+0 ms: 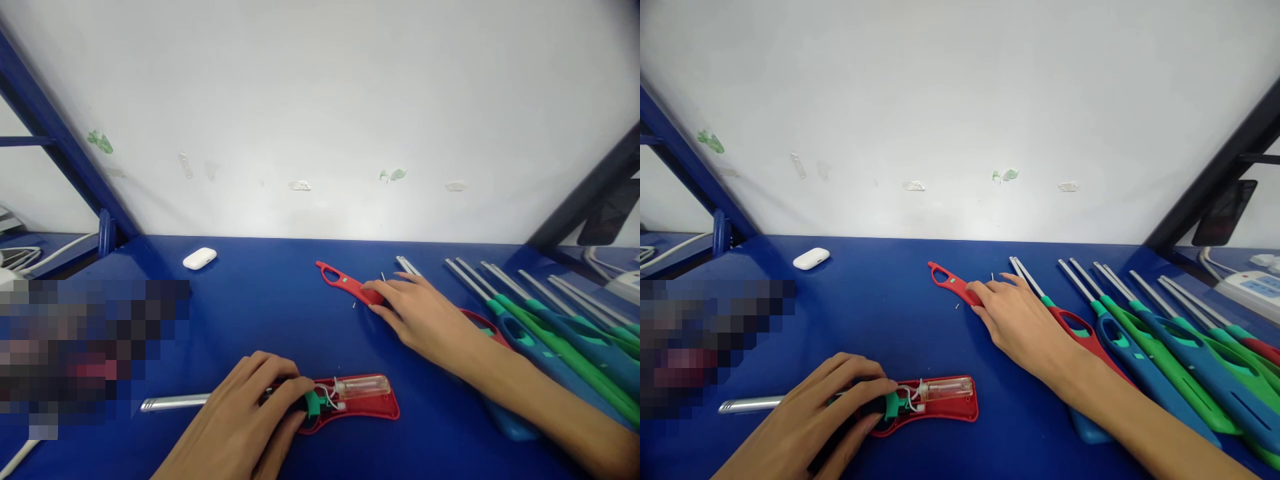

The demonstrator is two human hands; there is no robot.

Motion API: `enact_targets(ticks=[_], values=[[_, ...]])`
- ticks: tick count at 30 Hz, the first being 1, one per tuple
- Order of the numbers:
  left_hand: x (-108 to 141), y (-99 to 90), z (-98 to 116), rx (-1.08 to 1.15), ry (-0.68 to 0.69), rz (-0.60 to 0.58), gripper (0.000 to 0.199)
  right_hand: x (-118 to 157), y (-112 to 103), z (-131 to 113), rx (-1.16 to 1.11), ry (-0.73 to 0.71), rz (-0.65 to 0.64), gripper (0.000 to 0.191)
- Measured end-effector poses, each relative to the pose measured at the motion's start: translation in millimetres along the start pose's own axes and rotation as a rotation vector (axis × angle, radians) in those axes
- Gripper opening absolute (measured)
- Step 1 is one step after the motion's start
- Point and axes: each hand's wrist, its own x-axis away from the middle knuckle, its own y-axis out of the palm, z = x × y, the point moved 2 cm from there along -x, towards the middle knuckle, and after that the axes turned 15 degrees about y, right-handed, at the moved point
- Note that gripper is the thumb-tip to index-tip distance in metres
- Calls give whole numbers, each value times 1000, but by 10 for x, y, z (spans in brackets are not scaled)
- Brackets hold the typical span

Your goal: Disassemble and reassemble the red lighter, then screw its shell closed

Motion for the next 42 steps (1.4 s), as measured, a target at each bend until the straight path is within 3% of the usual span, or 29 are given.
enact_targets(ticks=[8, 16, 19, 24, 29, 34, 42], values=[[45, -28, 8, -65, -45, 108, 38, 30, -32, 43, -145, 107, -27, 33], [144, -41, -43, -68, -228, 227, 37, 37, -305, 98, -472, 280, -125, 43], [156, -60, -59, -94, -305, 293, 42, 77, -434, 91, -642, 280, -267, 49], [166, -55, -108, -107, -367, 327, 58, 179, -567, 19, -988, 317, -643, 59], [156, -36, -140, -45, -333, 329, 51, 247, -587, -53, -1105, 172, -870, 52], [125, -93, -129, -39, -248, 397, 24, 243, -568, -46, -1083, 147, -862, 44], [88, -69, -116, -57, -165, 417, 23, 274, -538, -203, -905, 67, -785, 37]])
